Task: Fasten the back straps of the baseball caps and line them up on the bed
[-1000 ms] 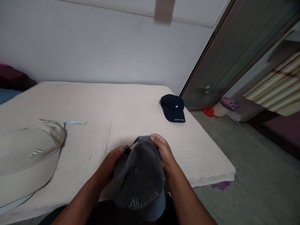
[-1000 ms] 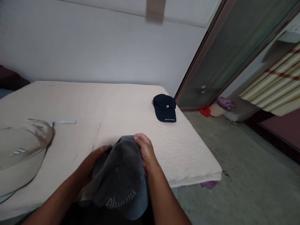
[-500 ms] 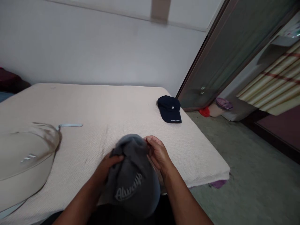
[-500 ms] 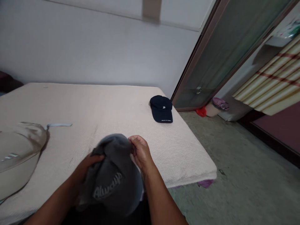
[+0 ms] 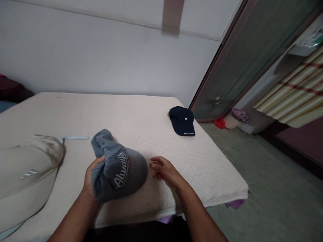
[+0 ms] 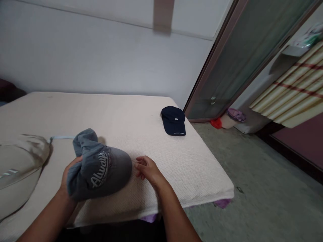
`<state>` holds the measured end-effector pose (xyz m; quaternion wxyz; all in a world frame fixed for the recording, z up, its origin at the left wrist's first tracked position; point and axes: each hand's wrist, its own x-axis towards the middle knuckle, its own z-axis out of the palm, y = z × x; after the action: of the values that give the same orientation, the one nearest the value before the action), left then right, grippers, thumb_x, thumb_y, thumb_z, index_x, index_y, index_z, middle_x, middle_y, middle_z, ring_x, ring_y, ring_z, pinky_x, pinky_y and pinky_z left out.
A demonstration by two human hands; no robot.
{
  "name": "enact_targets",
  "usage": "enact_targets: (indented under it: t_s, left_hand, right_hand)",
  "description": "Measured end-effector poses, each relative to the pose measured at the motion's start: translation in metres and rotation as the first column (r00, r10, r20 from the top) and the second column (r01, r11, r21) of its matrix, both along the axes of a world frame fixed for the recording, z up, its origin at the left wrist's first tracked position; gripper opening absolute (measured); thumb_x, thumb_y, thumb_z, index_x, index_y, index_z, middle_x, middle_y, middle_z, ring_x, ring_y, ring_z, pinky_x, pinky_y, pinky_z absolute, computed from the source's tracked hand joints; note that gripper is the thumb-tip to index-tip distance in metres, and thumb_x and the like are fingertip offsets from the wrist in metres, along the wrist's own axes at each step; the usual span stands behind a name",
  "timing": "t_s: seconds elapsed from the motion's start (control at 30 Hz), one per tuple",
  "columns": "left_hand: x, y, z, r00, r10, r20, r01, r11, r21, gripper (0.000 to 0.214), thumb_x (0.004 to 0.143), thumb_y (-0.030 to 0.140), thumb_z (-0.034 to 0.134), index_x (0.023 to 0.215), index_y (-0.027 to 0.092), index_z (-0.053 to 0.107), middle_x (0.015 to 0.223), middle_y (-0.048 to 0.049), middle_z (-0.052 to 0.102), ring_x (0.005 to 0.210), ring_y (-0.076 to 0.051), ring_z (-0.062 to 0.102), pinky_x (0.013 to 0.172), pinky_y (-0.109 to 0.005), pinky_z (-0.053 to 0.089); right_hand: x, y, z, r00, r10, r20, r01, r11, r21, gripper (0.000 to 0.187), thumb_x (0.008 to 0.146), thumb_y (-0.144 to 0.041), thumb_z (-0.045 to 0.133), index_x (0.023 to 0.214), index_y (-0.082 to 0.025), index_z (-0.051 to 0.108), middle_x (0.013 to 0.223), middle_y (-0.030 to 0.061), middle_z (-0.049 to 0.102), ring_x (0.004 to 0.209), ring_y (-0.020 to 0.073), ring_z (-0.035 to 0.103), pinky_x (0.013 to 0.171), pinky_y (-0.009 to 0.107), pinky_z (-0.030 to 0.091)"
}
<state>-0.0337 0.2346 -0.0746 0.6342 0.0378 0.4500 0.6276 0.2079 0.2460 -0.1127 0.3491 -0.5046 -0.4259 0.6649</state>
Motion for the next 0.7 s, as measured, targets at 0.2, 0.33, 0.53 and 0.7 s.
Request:
enact_targets:
  t_s: [0.2, 0.33, 0.53, 0.7]
  left_hand:
    - [0.003, -0.005, 0.007, 0.998, -0.005, -0.061, 0.003, 0.999, -0.042, 0.016, 0.069, 0.012, 0.054, 0.057, 0.016, 0.063, 0.044, 0.0020, 0.063, 0.047, -0.017, 0.062, 0.050, -0.024, 0.054]
    - [-0.003, -0.003, 0.008, 1.000, -0.008, -0.026, 0.008, 1.000, -0.001, 0.017, 0.075, 0.015, 0.052, 0.067, 0.019, 0.066, 0.052, 0.0022, 0.067, 0.066, -0.021, 0.067, 0.063, -0.027, 0.056]
    - [-0.014, 0.007, 0.003, 0.998, 0.024, 0.061, -0.028, 0.998, 0.063, 0.025, 0.081, 0.027, 0.047, 0.090, 0.018, 0.068, 0.073, -0.0056, 0.073, 0.098, -0.027, 0.063, 0.083, -0.037, 0.052]
    - [-0.023, 0.012, -0.002, 0.994, 0.111, 0.014, -0.112, 0.990, 0.091, 0.028, 0.085, 0.021, 0.037, 0.087, 0.022, 0.066, 0.068, -0.0030, 0.071, 0.096, -0.022, 0.064, 0.081, -0.035, 0.053]
  right_hand:
    - [-0.003, -0.007, 0.008, 0.963, 0.096, -0.253, -0.114, 0.992, -0.059, 0.030, 0.073, -0.023, 0.062, 0.102, -0.017, 0.056, 0.071, -0.0018, 0.056, 0.041, 0.0043, 0.043, 0.037, 0.019, 0.023]
    - [0.001, -0.008, 0.015, 0.885, 0.086, -0.457, -0.152, 0.982, -0.110, 0.021, 0.067, -0.014, 0.066, 0.087, -0.016, 0.058, 0.066, -0.0044, 0.051, 0.041, 0.0012, 0.034, 0.037, 0.016, 0.017]
    - [0.019, 0.000, 0.022, 0.807, -0.012, -0.591, -0.035, 0.997, -0.068, 0.016, 0.067, -0.017, 0.068, 0.079, -0.015, 0.057, 0.049, -0.0096, 0.037, 0.036, 0.0002, 0.016, 0.036, 0.015, 0.014]
    - [0.024, 0.001, 0.022, 0.789, -0.048, -0.612, 0.010, 0.998, -0.066, 0.014, 0.066, -0.016, 0.067, 0.076, -0.015, 0.057, 0.049, -0.0098, 0.036, 0.035, 0.0004, 0.015, 0.035, 0.015, 0.017]
